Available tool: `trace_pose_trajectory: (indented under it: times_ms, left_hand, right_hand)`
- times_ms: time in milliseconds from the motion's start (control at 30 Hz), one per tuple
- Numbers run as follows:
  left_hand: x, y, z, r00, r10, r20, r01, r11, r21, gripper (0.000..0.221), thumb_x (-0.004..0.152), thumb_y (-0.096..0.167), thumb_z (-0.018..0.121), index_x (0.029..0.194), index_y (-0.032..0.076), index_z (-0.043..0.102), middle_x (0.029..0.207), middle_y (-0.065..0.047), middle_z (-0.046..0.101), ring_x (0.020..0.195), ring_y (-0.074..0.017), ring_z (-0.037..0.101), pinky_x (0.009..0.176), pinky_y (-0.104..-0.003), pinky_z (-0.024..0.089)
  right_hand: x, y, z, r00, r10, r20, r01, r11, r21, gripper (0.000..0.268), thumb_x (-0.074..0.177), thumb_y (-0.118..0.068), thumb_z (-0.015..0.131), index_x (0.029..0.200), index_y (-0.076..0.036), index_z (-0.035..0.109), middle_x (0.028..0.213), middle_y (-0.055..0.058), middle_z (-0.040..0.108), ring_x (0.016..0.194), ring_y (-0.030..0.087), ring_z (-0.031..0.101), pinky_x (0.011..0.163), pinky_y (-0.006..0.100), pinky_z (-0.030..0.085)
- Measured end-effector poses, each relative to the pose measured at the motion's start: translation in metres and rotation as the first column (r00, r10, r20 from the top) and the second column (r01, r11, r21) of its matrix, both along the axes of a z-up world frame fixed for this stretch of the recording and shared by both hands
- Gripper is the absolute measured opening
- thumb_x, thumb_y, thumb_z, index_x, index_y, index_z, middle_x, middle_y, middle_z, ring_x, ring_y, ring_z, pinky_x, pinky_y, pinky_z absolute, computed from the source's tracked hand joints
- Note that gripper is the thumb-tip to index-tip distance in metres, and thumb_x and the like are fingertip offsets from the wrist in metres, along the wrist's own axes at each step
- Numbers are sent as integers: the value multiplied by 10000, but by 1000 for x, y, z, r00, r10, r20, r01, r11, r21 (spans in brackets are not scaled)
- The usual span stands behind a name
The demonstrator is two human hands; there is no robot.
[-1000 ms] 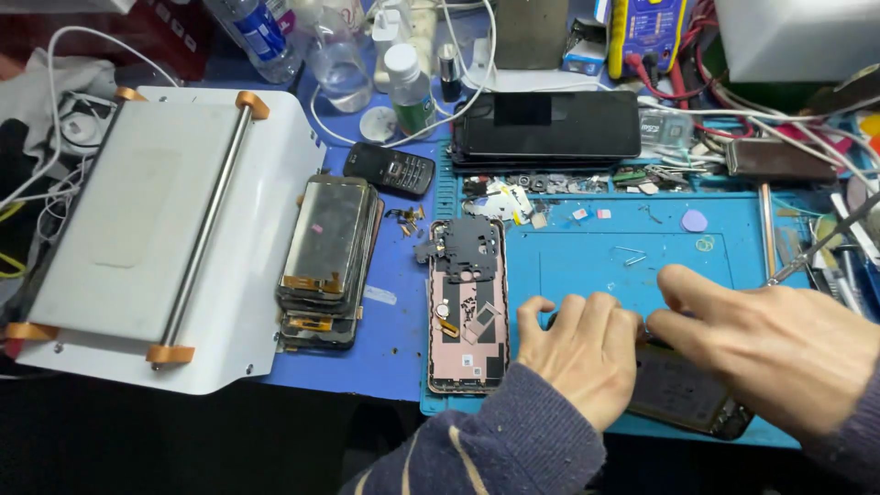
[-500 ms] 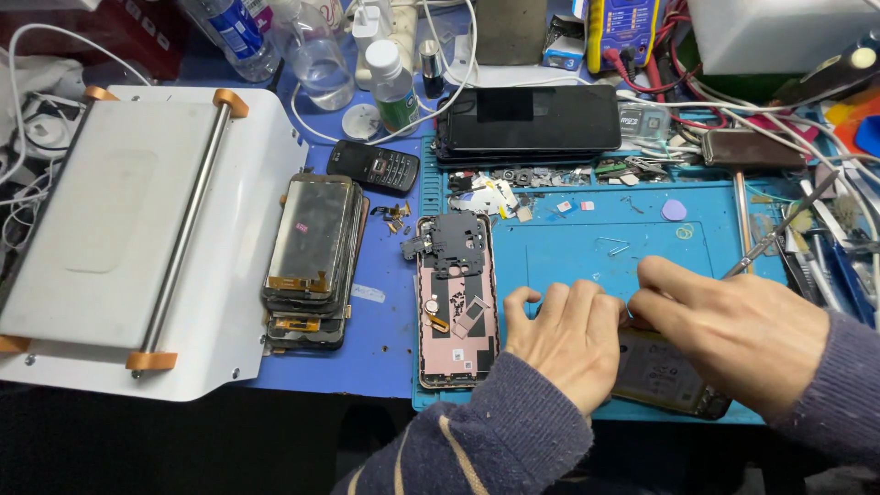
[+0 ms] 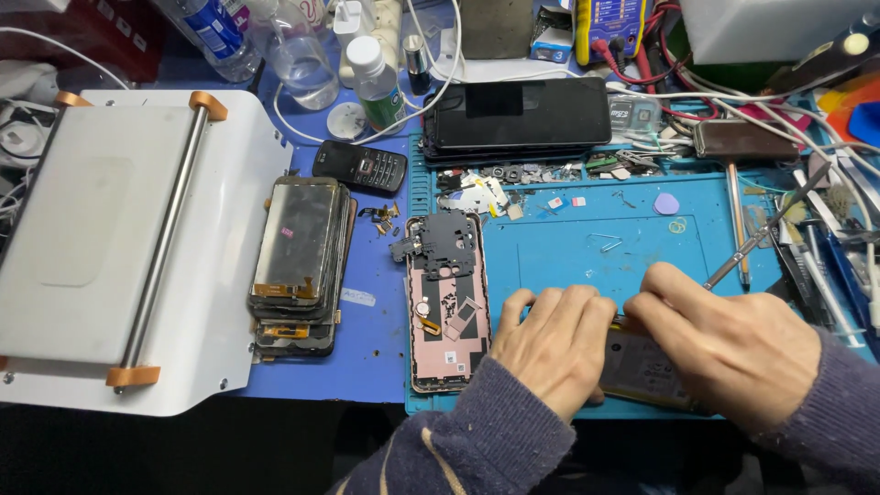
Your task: Prying and adjusting internal components of a disassembled smartphone during a repair process.
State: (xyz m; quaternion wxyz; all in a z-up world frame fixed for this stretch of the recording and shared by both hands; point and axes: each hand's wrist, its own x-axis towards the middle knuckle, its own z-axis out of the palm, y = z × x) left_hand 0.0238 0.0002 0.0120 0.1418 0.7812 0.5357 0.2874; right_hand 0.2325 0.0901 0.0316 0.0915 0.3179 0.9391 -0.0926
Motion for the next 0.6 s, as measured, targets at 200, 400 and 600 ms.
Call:
trace_pose_trajectory:
  times_ms: [200, 400, 600]
  left_hand:
    - [-1, -4, -3, 999, 21, 30, -23, 998, 56, 659, 668, 161, 812, 1254, 28, 541, 1231, -96, 599, 1186, -266, 587, 1059, -448, 401]
    - [2, -10, -17, 997, 73, 20, -75, 983, 166, 690, 891, 11, 764, 1498, 45, 436, 1277, -84, 591, 1207, -225, 592, 1127, -434, 414]
    - [1, -9, -20, 996, 67, 67, -75, 989, 125, 1093, 759, -23, 812, 1649, 65, 184, 1099, -17, 633, 1138, -193, 612, 1108, -373, 435]
  right_hand:
    - [-8, -1, 6, 990, 20, 137, -27, 999, 44, 466, 810, -165, 603, 1271, -105, 567, 1077, 51, 521, 604, 191, 677, 486, 336, 581]
    - [-11, 3, 26, 980, 179, 82, -188, 974, 129, 552, 745, -152, 613, 1287, -46, 607, 1144, 62, 582, 590, 195, 697, 431, 346, 573]
    - [-14, 0, 26, 967, 244, 69, -254, 933, 257, 498, 787, -140, 606, 1271, -30, 646, 1054, 25, 600, 685, 143, 696, 455, 282, 539]
